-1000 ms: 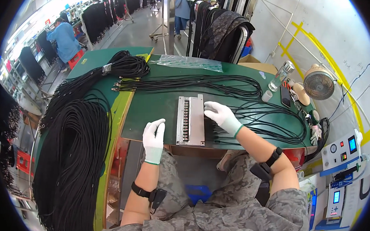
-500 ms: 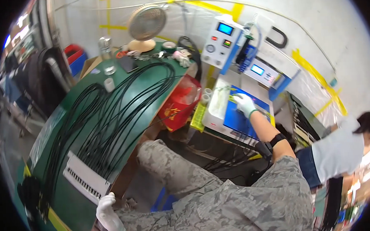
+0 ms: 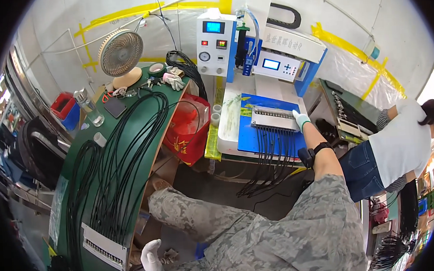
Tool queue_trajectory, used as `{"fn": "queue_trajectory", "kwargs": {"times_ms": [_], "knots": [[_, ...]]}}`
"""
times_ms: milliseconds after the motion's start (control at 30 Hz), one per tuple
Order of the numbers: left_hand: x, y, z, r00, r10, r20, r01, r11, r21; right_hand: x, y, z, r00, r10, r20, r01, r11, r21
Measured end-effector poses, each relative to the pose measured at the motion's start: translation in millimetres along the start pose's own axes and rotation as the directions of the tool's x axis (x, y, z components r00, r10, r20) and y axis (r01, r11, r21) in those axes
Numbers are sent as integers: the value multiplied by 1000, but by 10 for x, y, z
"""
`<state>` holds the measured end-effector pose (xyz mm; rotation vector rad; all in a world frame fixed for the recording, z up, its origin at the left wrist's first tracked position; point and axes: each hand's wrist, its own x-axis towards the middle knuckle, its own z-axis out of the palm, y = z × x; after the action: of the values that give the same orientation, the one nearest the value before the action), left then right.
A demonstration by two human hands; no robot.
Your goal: Assembling wiring harnesses by manually placing cables and connectors into a specialized metal assembly jig.
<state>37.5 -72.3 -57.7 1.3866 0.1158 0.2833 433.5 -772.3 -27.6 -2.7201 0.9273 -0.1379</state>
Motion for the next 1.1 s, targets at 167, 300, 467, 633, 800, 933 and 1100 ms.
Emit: {"fn": "queue_trajectory", "kwargs": {"times_ms": [167, 300, 467, 633, 800, 933, 1100], "knots": [[-41, 109, 155, 994, -107, -15, 107, 994, 5, -642, -538, -247, 1000, 28, 2, -27, 942, 336], [189, 165, 319, 990, -112, 82, 111, 994, 17, -1028, -711, -637, 950, -186, -253, 307, 715, 628], [408, 530, 656, 990, -84, 110, 78, 995, 59, -2153, -1854, -1015, 595, -734, -328, 707, 284, 647], [552, 701, 856, 966, -77, 248, 124, 976, -178, -3414, -2946, -868, 240, -968, -69, 503, 63, 862], [68, 754, 341, 957, -79, -279, -35, 924, -382, -4472, -4055, -484, -204, -939, 276, 391, 180, 903], [-182, 847, 12, 893, -67, -446, -132, 906, -401, -5382, -4884, -169, -495, -861, 116, 612, -251, 750], [-306, 633, -281, 828, -181, -531, -49, 919, -390, -6699, -5544, 623, -762, -623, 177, 614, -610, 501]]}}
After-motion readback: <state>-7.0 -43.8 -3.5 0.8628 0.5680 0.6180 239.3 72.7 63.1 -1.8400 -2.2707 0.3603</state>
